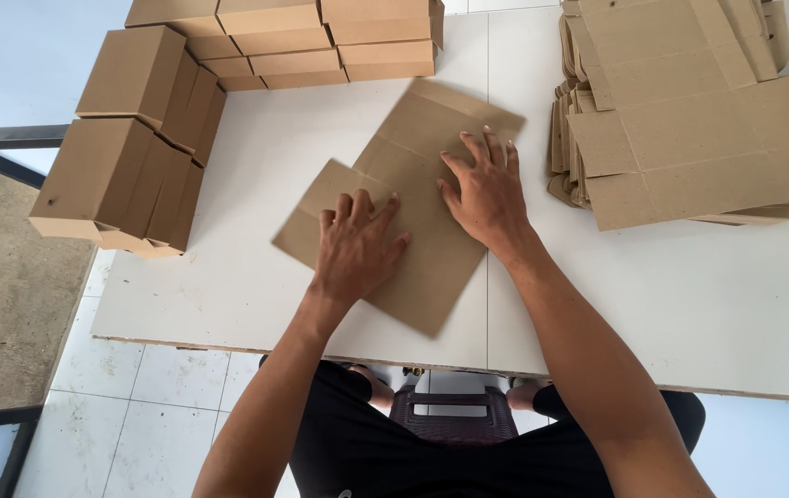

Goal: Folding a flat cardboard cutout into a small box

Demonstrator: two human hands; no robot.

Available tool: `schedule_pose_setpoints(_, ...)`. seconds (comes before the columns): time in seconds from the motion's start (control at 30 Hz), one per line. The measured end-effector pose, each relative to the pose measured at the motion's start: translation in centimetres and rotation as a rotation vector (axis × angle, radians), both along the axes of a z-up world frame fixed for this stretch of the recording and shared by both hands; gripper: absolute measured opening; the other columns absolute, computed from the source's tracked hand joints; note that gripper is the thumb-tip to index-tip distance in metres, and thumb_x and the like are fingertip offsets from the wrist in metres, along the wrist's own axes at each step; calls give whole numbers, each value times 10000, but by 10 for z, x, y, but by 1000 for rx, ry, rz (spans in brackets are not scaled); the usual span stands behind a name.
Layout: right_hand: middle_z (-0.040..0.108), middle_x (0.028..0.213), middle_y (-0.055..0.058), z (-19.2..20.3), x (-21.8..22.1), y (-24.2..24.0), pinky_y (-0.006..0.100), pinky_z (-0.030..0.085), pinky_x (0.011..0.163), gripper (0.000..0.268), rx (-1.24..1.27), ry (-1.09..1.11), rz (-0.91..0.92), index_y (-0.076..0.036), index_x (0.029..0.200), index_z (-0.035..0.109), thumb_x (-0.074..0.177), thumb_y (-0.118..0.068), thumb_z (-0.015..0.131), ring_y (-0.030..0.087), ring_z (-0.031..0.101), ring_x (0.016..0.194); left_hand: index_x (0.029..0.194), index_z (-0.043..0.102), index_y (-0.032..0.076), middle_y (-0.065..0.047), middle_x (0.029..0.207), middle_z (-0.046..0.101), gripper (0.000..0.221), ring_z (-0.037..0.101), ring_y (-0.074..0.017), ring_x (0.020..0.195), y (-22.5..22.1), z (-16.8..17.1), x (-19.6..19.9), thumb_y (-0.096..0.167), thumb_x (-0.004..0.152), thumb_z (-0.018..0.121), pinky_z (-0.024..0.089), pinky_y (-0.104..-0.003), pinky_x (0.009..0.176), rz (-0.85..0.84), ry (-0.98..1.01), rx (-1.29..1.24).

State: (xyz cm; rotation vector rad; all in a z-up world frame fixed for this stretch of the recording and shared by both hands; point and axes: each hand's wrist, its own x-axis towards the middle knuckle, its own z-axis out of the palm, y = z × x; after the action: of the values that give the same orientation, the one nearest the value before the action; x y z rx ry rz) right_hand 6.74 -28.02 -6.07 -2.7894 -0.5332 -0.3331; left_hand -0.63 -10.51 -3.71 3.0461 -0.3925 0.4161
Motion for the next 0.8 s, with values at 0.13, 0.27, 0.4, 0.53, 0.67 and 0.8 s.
schedule_pose_setpoints(0.13,446,1199,135,5,-1,-4,535,252,927,322,0,-7,-5,-161,1095,576,825,-324,507,358,318,1188,1118,535,150,-25,844,371,493,403,-202,821,-20,11,-5,487,771,437,373,-363,710,-23,104,-20)
schedule_pose_setpoints(0.27,467,1139,124,5,0,-10,509,332,869,315,11,-45,-24,-170,1081,582,824,-338,510,347,386,1125,1135,500,92,-59,890,396,579,409,-234,867,-34,4,-11,537,778,404,365,-386,717,49,96,-97)
schedule_pose_setpoints(0.4,453,1055,176,25,-13,-17,483,432,774,372,75,97,-183,-130,1124,538,807,-323,533,369,493,986,1129,512,141,-56,903,422,527,376,-203,875,-26,24,-21,548,812,403,344,-363,736,296,84,-198)
schedule_pose_setpoints(0.53,444,1021,243,56,-35,-23,491,457,745,551,64,343,-261,-45,1181,476,740,-339,627,423,490,985,1149,462,153,-78,1008,392,570,359,-249,907,9,-3,-17,503,709,558,308,-393,704,505,-10,-195)
schedule_pose_setpoints(0.67,461,964,300,75,-58,-12,491,478,702,630,77,464,-309,-32,1216,441,700,-300,684,434,508,926,1177,420,145,-82,975,428,557,346,-237,883,15,0,-14,445,733,573,255,-367,680,527,70,-213)
schedule_pose_setpoints(0.8,453,982,280,47,-54,-17,502,476,720,712,136,482,-375,-75,1236,412,632,-268,736,440,518,932,1206,420,124,-129,961,495,568,380,-248,878,20,2,-6,353,726,620,275,-382,691,526,128,-351)
